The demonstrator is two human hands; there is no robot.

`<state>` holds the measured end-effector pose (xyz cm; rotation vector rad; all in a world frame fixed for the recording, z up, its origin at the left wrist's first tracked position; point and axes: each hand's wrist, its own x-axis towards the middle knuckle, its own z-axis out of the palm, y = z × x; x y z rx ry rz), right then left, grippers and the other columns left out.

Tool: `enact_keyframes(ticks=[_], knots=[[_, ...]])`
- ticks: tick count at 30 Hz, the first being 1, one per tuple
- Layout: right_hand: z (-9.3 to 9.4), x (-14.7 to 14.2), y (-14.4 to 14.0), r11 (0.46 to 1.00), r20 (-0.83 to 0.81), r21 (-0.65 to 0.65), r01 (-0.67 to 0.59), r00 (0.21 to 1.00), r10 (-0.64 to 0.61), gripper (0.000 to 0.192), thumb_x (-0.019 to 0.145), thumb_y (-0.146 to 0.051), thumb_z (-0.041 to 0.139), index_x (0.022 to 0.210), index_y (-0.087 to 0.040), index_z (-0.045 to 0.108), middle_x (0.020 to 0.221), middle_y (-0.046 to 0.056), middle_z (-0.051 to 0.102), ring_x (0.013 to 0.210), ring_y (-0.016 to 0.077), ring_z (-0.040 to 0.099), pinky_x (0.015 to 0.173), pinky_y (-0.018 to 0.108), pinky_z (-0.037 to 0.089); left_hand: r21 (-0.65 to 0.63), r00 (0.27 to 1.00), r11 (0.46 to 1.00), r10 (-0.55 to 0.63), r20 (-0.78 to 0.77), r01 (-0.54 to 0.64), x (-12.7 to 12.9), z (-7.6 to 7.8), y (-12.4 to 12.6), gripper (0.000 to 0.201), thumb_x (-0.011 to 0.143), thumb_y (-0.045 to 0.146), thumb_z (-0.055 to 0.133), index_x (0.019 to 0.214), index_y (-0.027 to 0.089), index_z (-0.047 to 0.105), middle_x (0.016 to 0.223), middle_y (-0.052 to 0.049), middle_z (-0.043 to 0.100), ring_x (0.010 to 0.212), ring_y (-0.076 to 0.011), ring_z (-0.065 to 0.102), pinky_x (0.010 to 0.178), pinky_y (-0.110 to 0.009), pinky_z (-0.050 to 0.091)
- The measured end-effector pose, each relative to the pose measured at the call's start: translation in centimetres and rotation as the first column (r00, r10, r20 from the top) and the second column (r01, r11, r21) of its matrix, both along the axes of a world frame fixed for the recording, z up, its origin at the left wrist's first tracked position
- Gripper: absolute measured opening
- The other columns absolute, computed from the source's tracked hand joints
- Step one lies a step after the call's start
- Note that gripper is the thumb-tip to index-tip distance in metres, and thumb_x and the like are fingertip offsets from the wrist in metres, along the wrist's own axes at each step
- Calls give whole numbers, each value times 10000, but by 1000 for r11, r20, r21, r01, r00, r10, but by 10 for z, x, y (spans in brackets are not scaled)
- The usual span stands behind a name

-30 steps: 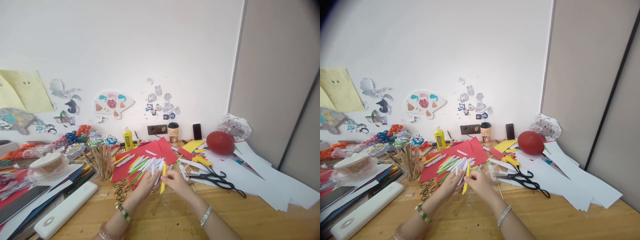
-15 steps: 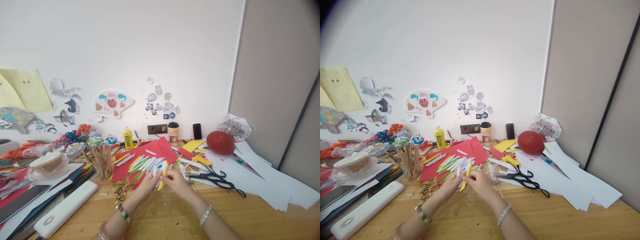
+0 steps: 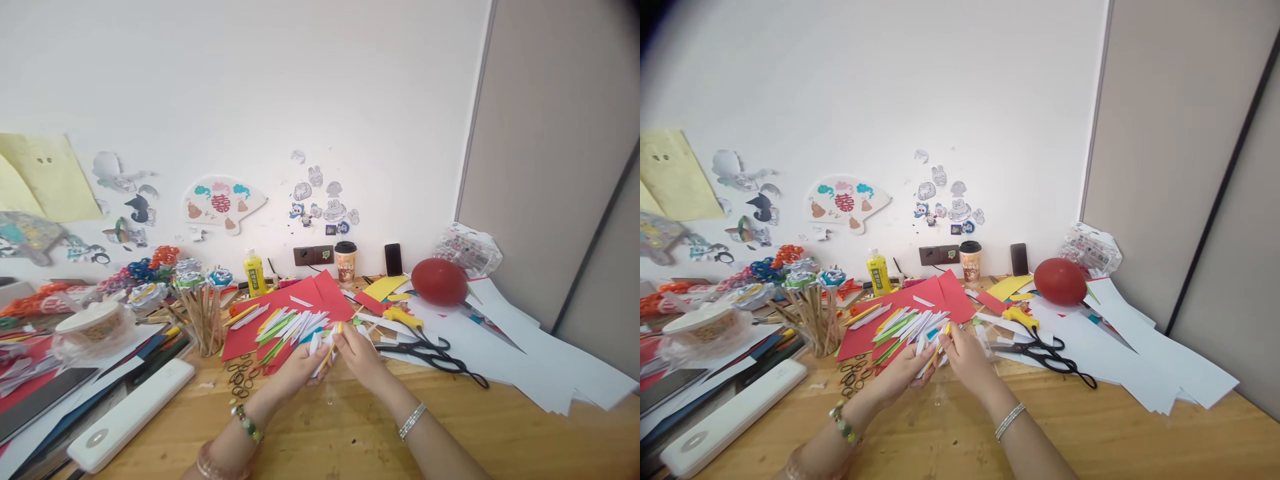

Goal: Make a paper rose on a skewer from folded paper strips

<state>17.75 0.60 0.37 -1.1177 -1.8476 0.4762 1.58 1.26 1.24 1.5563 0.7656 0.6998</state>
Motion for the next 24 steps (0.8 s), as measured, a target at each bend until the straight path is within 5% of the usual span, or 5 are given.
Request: enact_keyframes(ticks=[2,7,12,16,24], knots=[[-3,-2,-1,995,-114,-23,-95,989,92,437,941,-460,275,1261,-213,442,1078,90,596,991,203,543,842,322,403,-14,1000,1000,-4,-5,4,1,0,-1,469,777,627,469,692,166,489,475,72,430,389,-49,252,412,-220,186],[-7,-4,-2,928,-345,-220,-300,914,213,556,910,-546,306,1378,-247,331,887,51,603,800,184,566,782,337,441,-27,1000,1000,12,2,-12,1,0,-2,469,786,622,462,728,161,520,436,69,446,361,-57,271,401,-219,197],[-5,-6,-1,852,-637,-213,-479,729,251,509,870,-600,362,1144,-238,591,1077,78,584,985,198,542,892,352,406,-51,996,998,-31,86,35,-2,-3,-1,437,800,595,471,743,164,517,414,90,393,353,-51,247,398,-213,184],[-4,-10,-2,822,-740,-159,-547,618,268,432,848,-571,449,991,-210,636,936,60,605,740,152,551,721,301,450,-58,995,997,-42,95,47,-3,-5,0,429,800,589,475,745,165,510,415,88,410,347,-49,265,385,-204,188],[-9,-10,0,883,-649,-170,-437,724,233,410,862,-547,449,981,-198,627,713,14,592,689,149,546,718,291,431,-67,994,995,-70,78,75,1,-11,1,438,780,614,471,746,178,488,446,78,426,337,-60,332,386,-202,270]])
